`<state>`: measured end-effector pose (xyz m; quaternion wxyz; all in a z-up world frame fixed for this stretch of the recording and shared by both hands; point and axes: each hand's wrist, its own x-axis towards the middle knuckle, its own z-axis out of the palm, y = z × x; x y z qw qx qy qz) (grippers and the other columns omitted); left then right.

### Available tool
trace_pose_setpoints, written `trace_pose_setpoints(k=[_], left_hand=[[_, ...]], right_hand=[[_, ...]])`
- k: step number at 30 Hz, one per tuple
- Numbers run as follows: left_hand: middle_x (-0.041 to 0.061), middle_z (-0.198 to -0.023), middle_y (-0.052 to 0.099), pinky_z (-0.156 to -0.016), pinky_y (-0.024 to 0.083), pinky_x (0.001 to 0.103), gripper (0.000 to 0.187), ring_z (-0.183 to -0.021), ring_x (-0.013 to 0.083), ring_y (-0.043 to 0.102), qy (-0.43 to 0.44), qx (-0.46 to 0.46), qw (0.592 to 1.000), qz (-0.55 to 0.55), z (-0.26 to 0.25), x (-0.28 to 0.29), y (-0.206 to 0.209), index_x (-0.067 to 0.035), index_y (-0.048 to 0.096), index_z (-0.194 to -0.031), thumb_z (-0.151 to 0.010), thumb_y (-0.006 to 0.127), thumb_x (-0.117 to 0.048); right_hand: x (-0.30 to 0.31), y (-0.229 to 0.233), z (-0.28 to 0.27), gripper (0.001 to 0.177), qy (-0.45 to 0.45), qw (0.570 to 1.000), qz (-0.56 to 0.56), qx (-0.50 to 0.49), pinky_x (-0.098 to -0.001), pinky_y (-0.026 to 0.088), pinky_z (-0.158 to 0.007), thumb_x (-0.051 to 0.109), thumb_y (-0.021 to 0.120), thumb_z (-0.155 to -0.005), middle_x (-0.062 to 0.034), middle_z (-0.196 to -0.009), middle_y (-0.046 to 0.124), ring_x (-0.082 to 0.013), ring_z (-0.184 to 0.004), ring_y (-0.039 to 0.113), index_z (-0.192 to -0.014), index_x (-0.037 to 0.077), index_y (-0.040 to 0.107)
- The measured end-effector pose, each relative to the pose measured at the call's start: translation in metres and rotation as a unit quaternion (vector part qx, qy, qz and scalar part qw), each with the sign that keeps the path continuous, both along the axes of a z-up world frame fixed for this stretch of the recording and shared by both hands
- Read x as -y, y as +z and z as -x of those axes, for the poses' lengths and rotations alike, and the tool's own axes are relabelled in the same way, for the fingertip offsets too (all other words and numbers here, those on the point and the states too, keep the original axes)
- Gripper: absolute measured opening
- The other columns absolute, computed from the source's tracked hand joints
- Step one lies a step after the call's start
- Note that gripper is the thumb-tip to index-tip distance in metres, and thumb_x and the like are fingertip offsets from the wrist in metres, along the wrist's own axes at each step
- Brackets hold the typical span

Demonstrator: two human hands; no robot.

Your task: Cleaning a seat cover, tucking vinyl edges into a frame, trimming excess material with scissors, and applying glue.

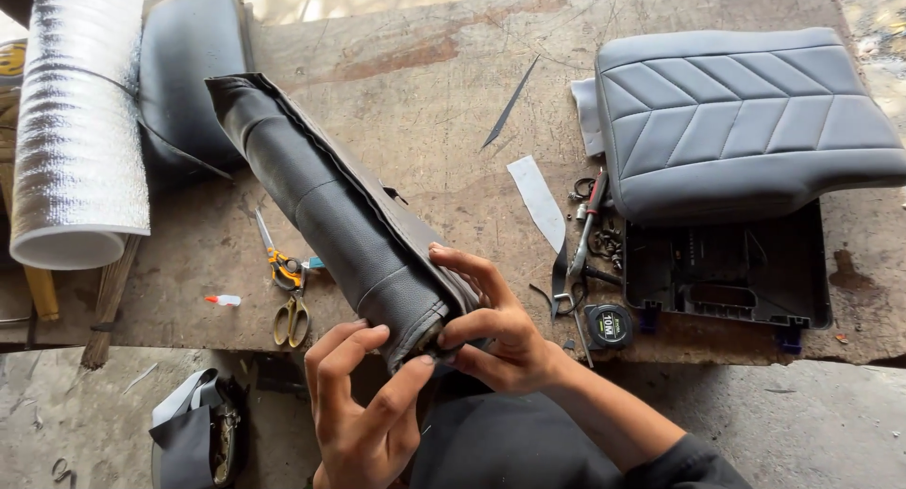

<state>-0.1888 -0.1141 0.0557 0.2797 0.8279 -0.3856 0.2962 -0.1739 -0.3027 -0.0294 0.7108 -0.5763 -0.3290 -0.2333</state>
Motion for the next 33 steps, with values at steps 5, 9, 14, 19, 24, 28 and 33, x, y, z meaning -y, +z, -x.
trace_pose_setpoints(k=[5,9,14,19,24,28,33], left_hand=[[0.018,-0.128,0.051,-0.103,0.055,0.055,0.014,-0.119,0.0412,0.054,-0.027,-0.018,0.998,-0.055,0.0,-0.011,0.003,-0.019,0.075,-0.1,-0.094,0.068,-0.008],[0.018,-0.127,0.051,-0.1,0.056,0.053,0.012,-0.117,0.0407,0.054,-0.031,-0.014,0.997,-0.065,-0.001,-0.01,0.006,-0.017,0.075,-0.098,-0.093,0.072,-0.007],[0.016,-0.122,0.059,-0.099,0.057,0.05,0.01,-0.113,0.0394,0.062,-0.011,-0.003,1.0,-0.01,-0.003,-0.008,-0.005,-0.015,0.072,-0.104,-0.101,0.064,-0.018],[0.016,-0.11,0.065,-0.098,0.057,0.048,0.011,-0.106,0.0397,0.067,0.058,0.026,0.994,0.094,0.002,0.002,-0.024,-0.007,0.062,-0.105,-0.104,0.057,-0.017],[0.018,-0.105,0.069,-0.1,0.062,0.049,0.023,-0.103,0.037,0.072,0.055,-0.002,0.972,0.228,0.0,-0.001,-0.042,-0.001,0.061,-0.106,-0.1,0.064,-0.024],[0.016,-0.112,0.068,-0.1,0.062,0.049,0.017,-0.109,0.0381,0.069,0.074,0.012,0.968,0.239,-0.008,-0.003,-0.06,-0.006,0.066,-0.108,-0.102,0.064,-0.021],[0.019,-0.121,0.066,-0.106,0.058,0.052,0.031,-0.118,0.0411,0.066,0.085,0.056,0.963,0.249,-0.044,0.0,-0.049,-0.001,0.064,-0.12,-0.106,0.06,-0.028]], right_hand=[[0.002,0.002,-0.001,0.009,-0.002,1.0,0.011,0.008,-0.0625,0.029,-0.135,0.017,0.061,-0.106,-0.0324,-0.162,0.028,-0.048,-0.159,0.031,-0.107,0.012,0.068],[0.002,0.003,-0.003,0.011,-0.019,0.999,0.025,0.018,-0.0613,0.032,-0.134,0.017,0.062,-0.105,-0.032,-0.161,0.028,-0.0479,-0.159,0.033,-0.107,0.011,0.07],[0.013,0.008,-0.011,0.028,-0.041,0.994,0.088,0.05,-0.0633,0.038,-0.13,0.036,0.054,-0.112,-0.0304,-0.159,0.037,-0.0484,-0.154,0.042,-0.126,0.014,0.063],[0.011,0.017,-0.014,0.031,-0.094,0.979,0.168,0.074,-0.0637,0.037,-0.128,0.042,0.061,-0.106,-0.0241,-0.152,0.053,-0.0433,-0.147,0.054,-0.124,0.016,0.066],[-0.004,0.009,-0.025,0.035,-0.055,0.989,0.112,0.082,-0.0637,0.042,-0.127,0.041,0.058,-0.11,-0.0203,-0.153,0.053,-0.0486,-0.151,0.045,-0.131,0.013,0.063],[-0.013,0.012,-0.037,0.035,-0.04,0.989,0.107,0.09,-0.0619,0.042,-0.127,0.039,0.06,-0.11,-0.0207,-0.153,0.053,-0.0472,-0.151,0.044,-0.129,0.01,0.064],[-0.026,0.035,-0.068,0.034,-0.061,0.989,0.105,0.083,-0.0609,0.039,-0.132,0.031,0.061,-0.11,-0.0215,-0.154,0.052,-0.0453,-0.156,0.041,-0.133,0.007,0.06]])
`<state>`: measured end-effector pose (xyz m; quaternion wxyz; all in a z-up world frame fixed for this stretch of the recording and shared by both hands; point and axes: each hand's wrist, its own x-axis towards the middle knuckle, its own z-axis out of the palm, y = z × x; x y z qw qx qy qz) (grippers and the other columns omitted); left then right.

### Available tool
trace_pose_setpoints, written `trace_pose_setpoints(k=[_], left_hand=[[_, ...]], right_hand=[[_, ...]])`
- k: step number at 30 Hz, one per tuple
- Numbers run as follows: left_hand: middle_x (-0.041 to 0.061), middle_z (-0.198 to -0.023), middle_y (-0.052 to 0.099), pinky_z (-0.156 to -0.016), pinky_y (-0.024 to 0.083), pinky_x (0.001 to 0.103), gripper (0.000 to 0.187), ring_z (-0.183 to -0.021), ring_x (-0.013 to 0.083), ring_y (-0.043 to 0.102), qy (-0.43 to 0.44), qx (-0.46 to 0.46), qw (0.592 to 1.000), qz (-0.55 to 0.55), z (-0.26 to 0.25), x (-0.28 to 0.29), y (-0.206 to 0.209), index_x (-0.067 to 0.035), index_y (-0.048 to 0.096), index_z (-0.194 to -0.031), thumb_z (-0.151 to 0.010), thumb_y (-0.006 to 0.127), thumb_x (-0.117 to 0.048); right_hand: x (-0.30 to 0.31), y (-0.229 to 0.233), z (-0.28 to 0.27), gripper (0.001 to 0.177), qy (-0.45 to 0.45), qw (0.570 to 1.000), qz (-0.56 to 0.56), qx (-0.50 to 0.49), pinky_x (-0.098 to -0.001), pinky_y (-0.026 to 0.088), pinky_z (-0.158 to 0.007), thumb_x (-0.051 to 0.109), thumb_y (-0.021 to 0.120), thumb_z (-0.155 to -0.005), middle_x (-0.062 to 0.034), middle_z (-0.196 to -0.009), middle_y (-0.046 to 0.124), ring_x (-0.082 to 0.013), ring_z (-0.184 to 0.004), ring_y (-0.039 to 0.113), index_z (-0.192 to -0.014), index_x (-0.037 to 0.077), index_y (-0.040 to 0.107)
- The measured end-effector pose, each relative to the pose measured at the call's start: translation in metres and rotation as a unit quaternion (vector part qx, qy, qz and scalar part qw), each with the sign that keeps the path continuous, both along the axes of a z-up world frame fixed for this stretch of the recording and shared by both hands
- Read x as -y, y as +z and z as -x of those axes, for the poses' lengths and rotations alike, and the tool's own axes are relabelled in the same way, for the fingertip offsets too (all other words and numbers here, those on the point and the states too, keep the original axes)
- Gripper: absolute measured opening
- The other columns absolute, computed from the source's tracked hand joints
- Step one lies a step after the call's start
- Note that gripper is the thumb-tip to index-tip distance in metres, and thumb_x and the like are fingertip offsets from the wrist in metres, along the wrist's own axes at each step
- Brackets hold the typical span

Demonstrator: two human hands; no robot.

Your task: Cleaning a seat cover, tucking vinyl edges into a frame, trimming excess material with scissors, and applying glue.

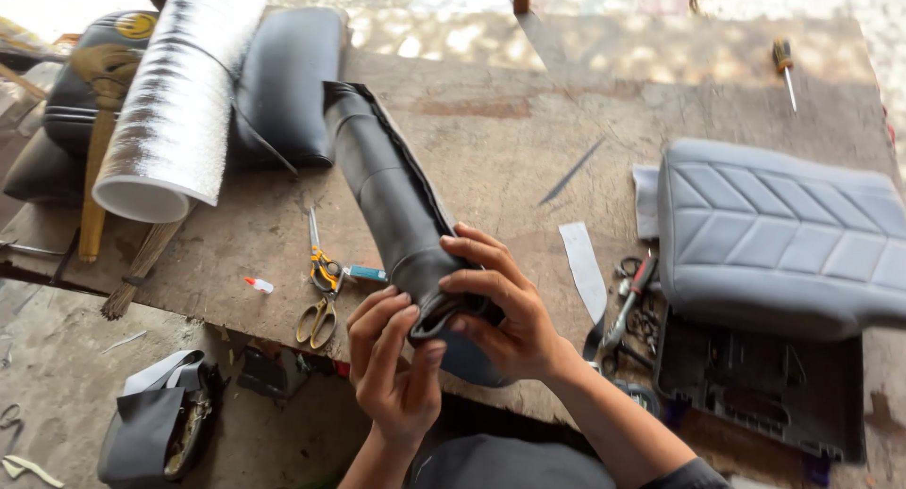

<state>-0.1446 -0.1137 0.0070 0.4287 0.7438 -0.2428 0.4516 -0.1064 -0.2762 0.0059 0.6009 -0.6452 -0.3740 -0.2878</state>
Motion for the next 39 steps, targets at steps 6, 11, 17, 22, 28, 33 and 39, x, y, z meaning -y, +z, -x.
trace_pose_setpoints(k=[6,11,17,22,28,33,39], left_hand=[[0.017,-0.118,0.067,-0.107,0.058,0.048,0.018,-0.117,0.0353,0.067,0.031,-0.002,0.998,0.053,-0.044,0.0,0.024,0.002,0.066,-0.118,-0.105,0.061,-0.01],[0.016,-0.11,0.07,-0.096,0.057,0.044,0.017,-0.106,0.0311,0.071,0.051,-0.016,0.991,0.12,-0.078,-0.012,0.04,0.0,0.068,-0.114,-0.101,0.067,-0.011],[0.017,-0.11,0.07,-0.087,0.058,0.044,0.023,-0.102,0.0315,0.072,0.004,-0.037,0.99,0.134,-0.102,-0.044,0.044,0.001,0.069,-0.118,-0.099,0.072,-0.013],[0.022,-0.138,0.057,-0.097,0.052,0.05,0.054,-0.128,0.0355,0.056,-0.09,-0.141,0.974,0.151,-0.129,-0.08,0.016,0.0,0.057,-0.141,-0.101,0.068,-0.035],[0.033,-0.161,0.032,-0.111,0.038,0.071,0.118,-0.153,0.0559,0.022,-0.152,-0.287,0.94,0.103,-0.156,-0.115,-0.002,-0.003,0.029,-0.164,-0.082,0.071,-0.077],[0.017,-0.176,0.025,-0.136,0.034,0.053,0.09,-0.167,0.035,0.026,-0.139,-0.088,0.986,-0.011,-0.17,-0.139,0.039,-0.013,0.022,-0.167,-0.099,0.073,-0.044],[0.015,-0.155,0.049,-0.127,0.038,0.046,0.094,-0.149,0.0293,0.048,-0.241,-0.175,0.954,-0.044,-0.214,-0.18,0.051,-0.008,0.039,-0.157,-0.083,0.083,-0.046]], right_hand=[[-0.019,0.022,-0.038,0.032,-0.017,0.998,0.009,-0.055,-0.056,0.037,-0.131,0.028,0.062,-0.107,-0.0173,-0.152,0.054,-0.0413,-0.156,0.041,-0.132,0.008,0.06],[-0.033,0.041,-0.077,0.046,0.023,0.999,0.034,-0.031,-0.0585,0.033,-0.125,0.034,0.07,-0.1,-0.0206,-0.151,0.054,-0.0441,-0.153,0.039,-0.135,0.005,0.06],[-0.046,0.046,-0.119,0.047,0.051,0.998,0.04,-0.021,-0.0563,0.035,-0.12,0.03,0.083,-0.089,-0.0188,-0.136,0.065,-0.0444,-0.146,0.048,-0.126,0.004,0.067],[-0.059,0.048,-0.148,0.046,0.067,0.996,0.045,-0.037,-0.0568,0.035,-0.12,0.028,0.084,-0.088,-0.0173,-0.132,0.067,-0.0423,-0.144,0.05,-0.124,0.005,0.068],[-0.045,0.037,-0.143,0.081,0.015,0.986,0.084,-0.143,-0.0787,0.029,-0.112,0.033,0.073,-0.097,-0.0268,-0.163,0.038,-0.0598,-0.145,0.036,-0.163,0.008,0.032],[0.031,-0.051,-0.108,0.093,-0.018,0.888,0.232,-0.398,-0.0588,0.04,-0.117,0.07,0.05,-0.084,-0.0064,-0.17,0.039,-0.0306,-0.152,0.047,-0.16,0.019,0.037],[0.079,-0.272,-0.015,0.093,-0.116,0.526,-0.04,-0.842,-0.0661,0.056,-0.106,0.07,0.037,-0.084,-0.028,-0.162,0.042,-0.0499,-0.145,0.05,-0.161,0.019,0.046]])
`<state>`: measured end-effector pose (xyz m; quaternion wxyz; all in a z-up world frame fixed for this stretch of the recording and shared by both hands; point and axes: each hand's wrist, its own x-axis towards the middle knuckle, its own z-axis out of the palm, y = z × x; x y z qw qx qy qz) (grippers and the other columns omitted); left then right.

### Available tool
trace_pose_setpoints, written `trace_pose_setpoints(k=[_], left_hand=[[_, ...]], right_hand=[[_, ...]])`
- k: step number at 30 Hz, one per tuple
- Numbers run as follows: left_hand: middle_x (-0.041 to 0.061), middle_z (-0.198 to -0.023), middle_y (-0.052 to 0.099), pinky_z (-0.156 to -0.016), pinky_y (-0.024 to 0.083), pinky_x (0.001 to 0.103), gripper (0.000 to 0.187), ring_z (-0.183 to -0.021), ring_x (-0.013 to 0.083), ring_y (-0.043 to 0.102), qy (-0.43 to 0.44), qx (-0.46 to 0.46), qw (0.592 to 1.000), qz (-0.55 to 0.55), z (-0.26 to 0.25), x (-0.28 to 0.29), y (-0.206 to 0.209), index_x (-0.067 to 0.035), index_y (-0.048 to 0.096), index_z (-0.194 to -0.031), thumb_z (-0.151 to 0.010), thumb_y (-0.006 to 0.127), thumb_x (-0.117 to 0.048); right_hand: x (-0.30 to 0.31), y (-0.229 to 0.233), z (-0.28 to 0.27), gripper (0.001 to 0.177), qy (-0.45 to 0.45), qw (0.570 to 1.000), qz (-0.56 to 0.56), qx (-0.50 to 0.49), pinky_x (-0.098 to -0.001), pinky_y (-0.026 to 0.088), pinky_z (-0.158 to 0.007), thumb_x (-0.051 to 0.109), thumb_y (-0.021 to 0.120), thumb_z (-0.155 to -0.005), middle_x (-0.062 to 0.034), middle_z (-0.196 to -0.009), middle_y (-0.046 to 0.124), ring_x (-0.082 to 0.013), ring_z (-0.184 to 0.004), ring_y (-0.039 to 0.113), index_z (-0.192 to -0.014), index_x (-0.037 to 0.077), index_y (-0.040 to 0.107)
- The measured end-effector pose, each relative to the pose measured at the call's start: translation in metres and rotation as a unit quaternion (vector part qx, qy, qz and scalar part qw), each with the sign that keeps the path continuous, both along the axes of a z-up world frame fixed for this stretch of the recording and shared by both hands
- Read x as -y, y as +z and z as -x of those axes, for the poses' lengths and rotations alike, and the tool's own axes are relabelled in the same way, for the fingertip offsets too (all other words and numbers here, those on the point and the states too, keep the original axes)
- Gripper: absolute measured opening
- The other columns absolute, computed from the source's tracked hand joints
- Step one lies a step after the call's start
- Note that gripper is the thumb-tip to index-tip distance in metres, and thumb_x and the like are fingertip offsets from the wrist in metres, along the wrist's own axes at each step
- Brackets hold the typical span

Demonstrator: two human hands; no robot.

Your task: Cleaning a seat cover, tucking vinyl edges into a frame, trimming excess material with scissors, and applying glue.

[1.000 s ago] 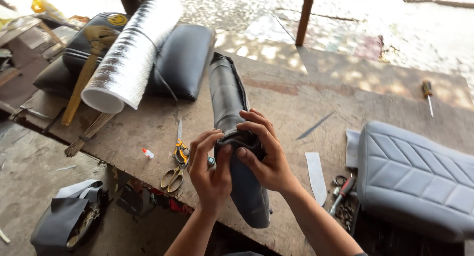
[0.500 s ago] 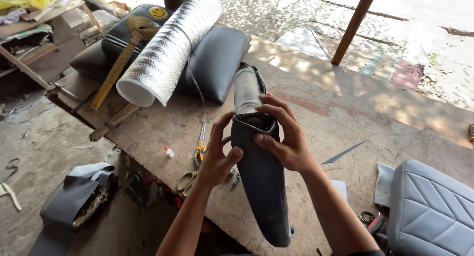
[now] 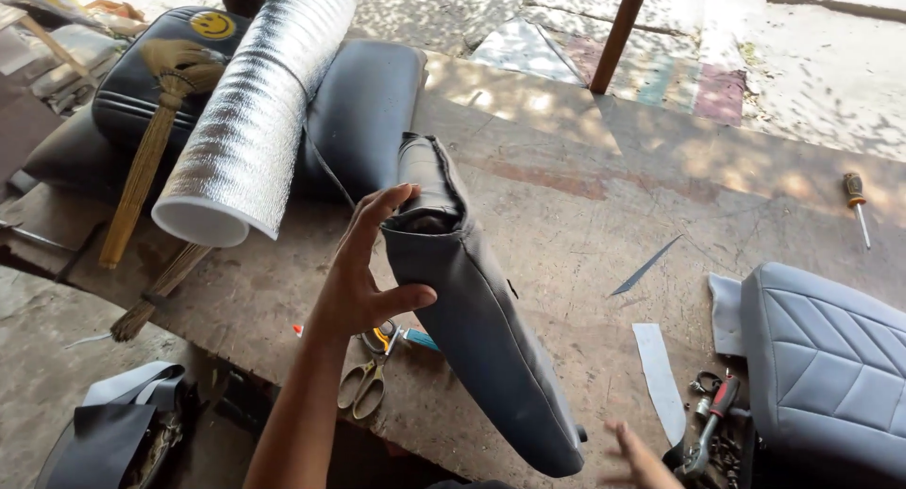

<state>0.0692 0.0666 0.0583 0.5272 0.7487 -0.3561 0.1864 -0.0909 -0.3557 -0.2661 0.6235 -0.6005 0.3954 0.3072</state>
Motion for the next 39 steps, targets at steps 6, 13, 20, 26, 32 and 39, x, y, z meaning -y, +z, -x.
trace_pose_setpoints(k=[6,13,20,26,32,39], left_hand=[[0.009,-0.138,0.044,-0.12,0.041,0.052,0.091,-0.134,0.0288,0.043,0.05,0.014,0.994,-0.095,-0.013,-0.021,0.005,-0.024,0.057,-0.147,-0.07,0.085,-0.063],[0.005,-0.164,0.047,-0.123,0.028,0.056,0.117,-0.162,0.0361,0.034,0.016,0.07,0.993,-0.098,-0.029,-0.026,-0.021,-0.019,0.042,-0.154,-0.059,0.088,-0.07],[0.025,-0.162,0.036,-0.129,0.031,0.059,0.113,-0.157,0.0456,0.033,0.021,0.031,0.999,0.029,0.028,-0.002,-0.073,-0.005,0.029,-0.157,-0.075,0.084,-0.059],[0.027,-0.158,0.04,-0.123,0.037,0.059,0.095,-0.151,0.0459,0.039,0.046,-0.087,0.995,0.032,0.1,0.027,-0.119,0.004,0.028,-0.156,-0.092,0.075,-0.048],[0.021,-0.141,0.058,-0.11,0.044,0.047,0.082,-0.132,0.0371,0.055,0.099,-0.179,0.979,-0.026,0.132,0.023,-0.163,0.003,0.047,-0.145,-0.09,0.072,-0.051],[0.015,-0.115,0.07,-0.097,0.054,0.041,0.081,-0.108,0.0299,0.068,0.018,-0.123,0.989,-0.075,0.128,-0.009,-0.137,0.001,0.064,-0.119,-0.085,0.064,-0.072]], right_hand=[[-0.121,0.067,0.014,0.074,-0.383,0.869,-0.201,0.242,-0.0533,0.03,-0.118,0.057,0.028,-0.097,-0.0162,-0.164,0.042,-0.0338,-0.146,0.041,-0.156,0.013,0.038],[-0.013,0.036,-0.043,0.048,-0.308,0.846,-0.161,0.404,-0.0278,0.049,-0.076,0.046,0.053,-0.11,-0.0143,-0.11,0.068,-0.0201,-0.093,0.063,-0.131,0.005,0.065],[0.169,0.158,-0.079,0.065,-0.091,0.888,0.046,0.448,-0.0357,0.052,-0.064,0.058,0.041,-0.122,-0.0169,-0.115,0.069,-0.025,-0.087,0.065,-0.141,0.0,0.063],[0.182,0.289,-0.107,0.055,-0.015,0.923,0.25,0.291,-0.0342,0.049,-0.078,0.053,0.048,-0.123,-0.0112,-0.108,0.071,-0.0216,-0.085,0.063,-0.127,0.004,0.073],[0.074,0.34,-0.143,0.062,0.052,0.926,0.364,0.091,-0.047,0.048,-0.073,0.058,0.052,-0.106,-0.0175,-0.114,0.055,-0.0315,-0.089,0.054,-0.139,0.007,0.06],[0.101,0.268,-0.193,0.06,0.091,0.894,0.428,0.093,-0.0491,0.045,-0.054,0.059,0.071,-0.095,-0.0193,-0.099,0.062,-0.0348,-0.074,0.058,-0.106,0.0,0.068]])
